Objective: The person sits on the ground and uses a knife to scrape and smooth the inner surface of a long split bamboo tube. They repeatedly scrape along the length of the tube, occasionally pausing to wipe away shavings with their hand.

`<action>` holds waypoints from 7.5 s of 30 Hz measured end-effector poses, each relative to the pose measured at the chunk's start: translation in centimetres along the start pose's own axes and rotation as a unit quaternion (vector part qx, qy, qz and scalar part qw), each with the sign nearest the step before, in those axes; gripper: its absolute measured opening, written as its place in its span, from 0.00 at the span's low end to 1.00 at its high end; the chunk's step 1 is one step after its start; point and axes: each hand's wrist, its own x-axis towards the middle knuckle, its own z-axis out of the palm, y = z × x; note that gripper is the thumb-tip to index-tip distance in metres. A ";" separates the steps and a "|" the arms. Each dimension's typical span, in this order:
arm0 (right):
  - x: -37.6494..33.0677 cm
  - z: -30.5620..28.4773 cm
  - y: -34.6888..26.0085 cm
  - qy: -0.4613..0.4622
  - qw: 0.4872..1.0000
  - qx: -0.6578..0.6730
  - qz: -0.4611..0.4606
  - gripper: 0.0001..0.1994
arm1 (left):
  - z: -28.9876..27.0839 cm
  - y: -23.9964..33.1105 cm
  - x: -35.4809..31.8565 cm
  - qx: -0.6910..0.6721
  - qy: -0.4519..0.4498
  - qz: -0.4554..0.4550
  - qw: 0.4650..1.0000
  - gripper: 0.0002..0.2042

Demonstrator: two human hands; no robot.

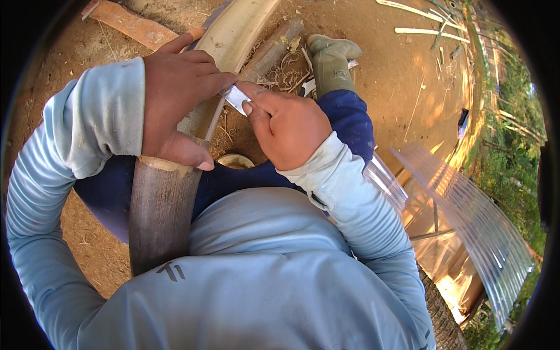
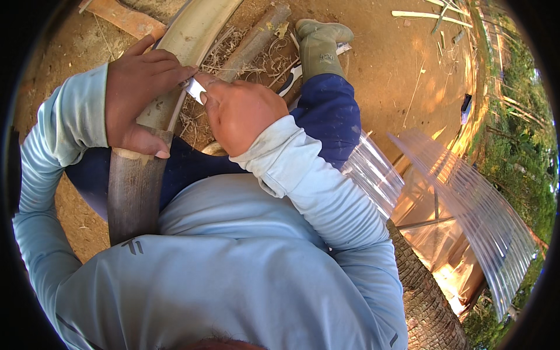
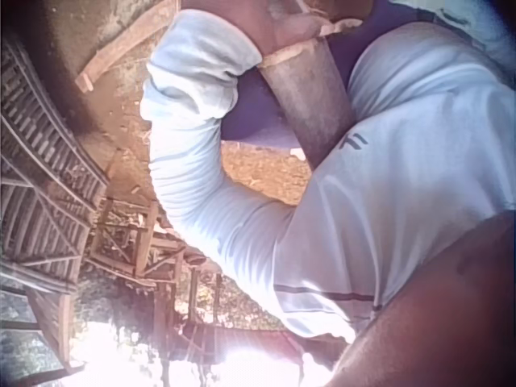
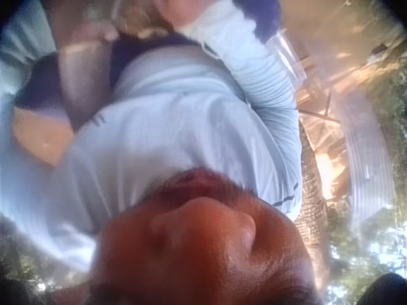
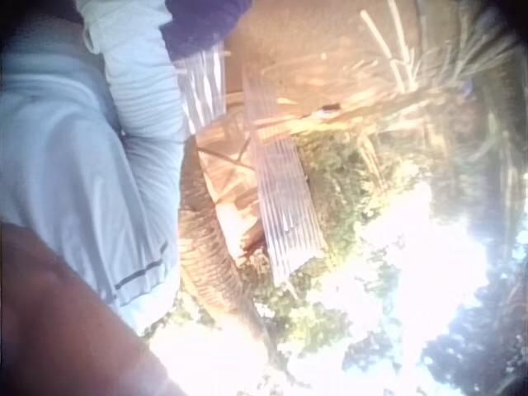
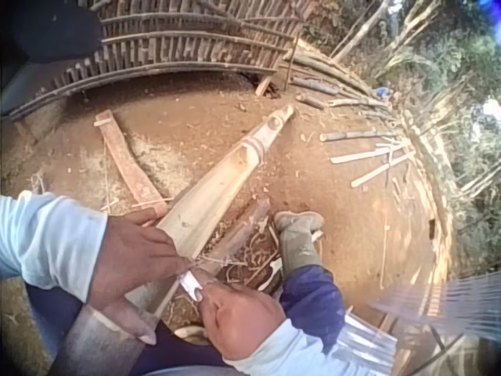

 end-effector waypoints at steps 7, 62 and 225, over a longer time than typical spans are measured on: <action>-0.3 -0.2 -0.1 -0.005 1.000 0.002 -0.009 0.15 | 1.5 0.2 -0.7 0.022 0.081 0.006 0.996 0.57; -2.8 1.6 -1.1 0.003 1.000 -0.014 0.008 0.16 | 2.2 2.3 -2.2 0.059 0.065 0.025 0.996 0.48; 4.9 1.8 5.4 0.100 0.991 0.036 0.083 0.16 | 0.0 -6.3 5.8 0.173 0.017 -0.042 0.984 0.27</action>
